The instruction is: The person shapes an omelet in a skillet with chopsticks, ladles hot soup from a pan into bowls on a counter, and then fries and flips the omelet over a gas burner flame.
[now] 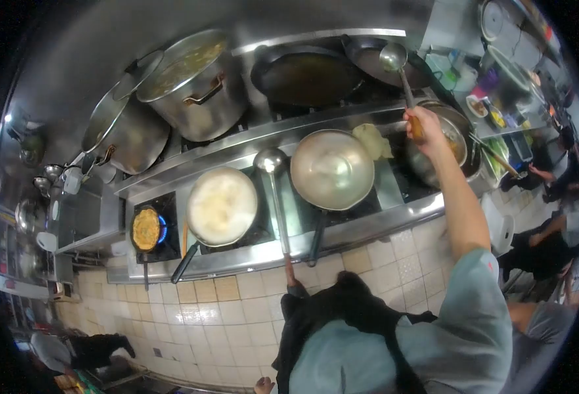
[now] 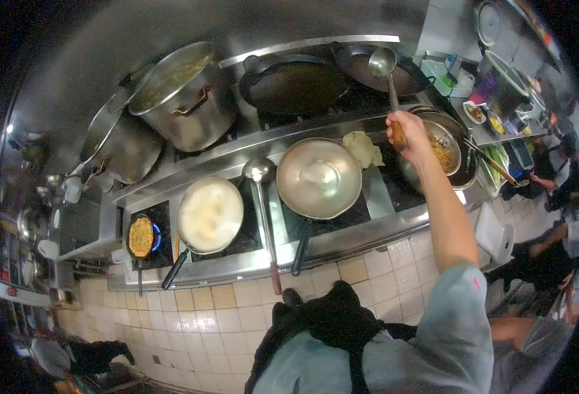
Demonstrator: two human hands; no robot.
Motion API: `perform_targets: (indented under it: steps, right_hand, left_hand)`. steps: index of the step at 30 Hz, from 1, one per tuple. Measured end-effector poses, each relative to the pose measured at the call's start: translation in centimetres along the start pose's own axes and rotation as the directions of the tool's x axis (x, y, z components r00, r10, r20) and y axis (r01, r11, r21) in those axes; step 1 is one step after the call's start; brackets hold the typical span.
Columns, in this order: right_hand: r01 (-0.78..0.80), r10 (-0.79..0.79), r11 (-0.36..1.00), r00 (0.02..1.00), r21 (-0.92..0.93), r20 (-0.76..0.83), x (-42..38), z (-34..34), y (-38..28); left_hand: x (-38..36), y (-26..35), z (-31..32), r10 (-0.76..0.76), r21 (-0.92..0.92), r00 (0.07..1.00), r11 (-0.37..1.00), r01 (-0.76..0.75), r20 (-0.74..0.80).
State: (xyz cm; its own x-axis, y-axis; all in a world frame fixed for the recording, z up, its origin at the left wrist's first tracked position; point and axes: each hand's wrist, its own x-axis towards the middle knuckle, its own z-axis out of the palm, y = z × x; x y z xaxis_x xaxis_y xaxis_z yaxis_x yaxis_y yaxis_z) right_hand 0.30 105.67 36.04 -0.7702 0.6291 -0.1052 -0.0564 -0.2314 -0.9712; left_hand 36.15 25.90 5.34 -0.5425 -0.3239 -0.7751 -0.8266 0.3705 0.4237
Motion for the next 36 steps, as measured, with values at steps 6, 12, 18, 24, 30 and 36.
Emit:
perform_targets:
  steps: [6, 12, 18, 24, 30, 36]
  right_hand:
    - [-0.069, 0.069, 0.998, 0.998, -0.010, 0.001, 2.5, -2.8, 0.9]
    - [-0.093, 0.093, 0.995, 0.996, 0.033, 0.012, 4.1, -3.7, 1.9]
    - [-0.101, 0.098, 0.993, 0.994, 0.063, 0.050, 5.1, -3.8, 1.7]
    - [-0.137, 0.105, 0.924, 0.989, 0.356, 0.108, 5.2, -4.2, 0.2]
    - [-0.130, 0.104, 0.901, 0.991, 0.414, 0.084, 4.4, -4.8, -0.9]
    - [-0.113, 0.045, 0.862, 0.988, 0.495, 0.148, 2.4, -5.4, -2.3]
  left_hand:
    - [-2.9, -0.8, 3.1, -0.024, 0.043, 1.000, 0.999, 0.025, -0.020]
    - [-3.9, 0.2, 5.4, -0.028, 0.054, 0.999, 0.998, 0.030, -0.037]
    - [-4.5, 1.0, 5.7, -0.024, 0.034, 0.998, 0.999, 0.025, -0.050]
    - [-4.6, 1.1, 5.0, -0.004, 0.003, 0.998, 1.000, 0.004, -0.068]
    - [-5.1, 4.5, 4.9, 0.040, -0.065, 0.994, 0.997, -0.047, -0.100]
    - [-5.0, 7.3, 5.1, 0.151, -0.113, 0.979, 0.979, -0.167, -0.140]
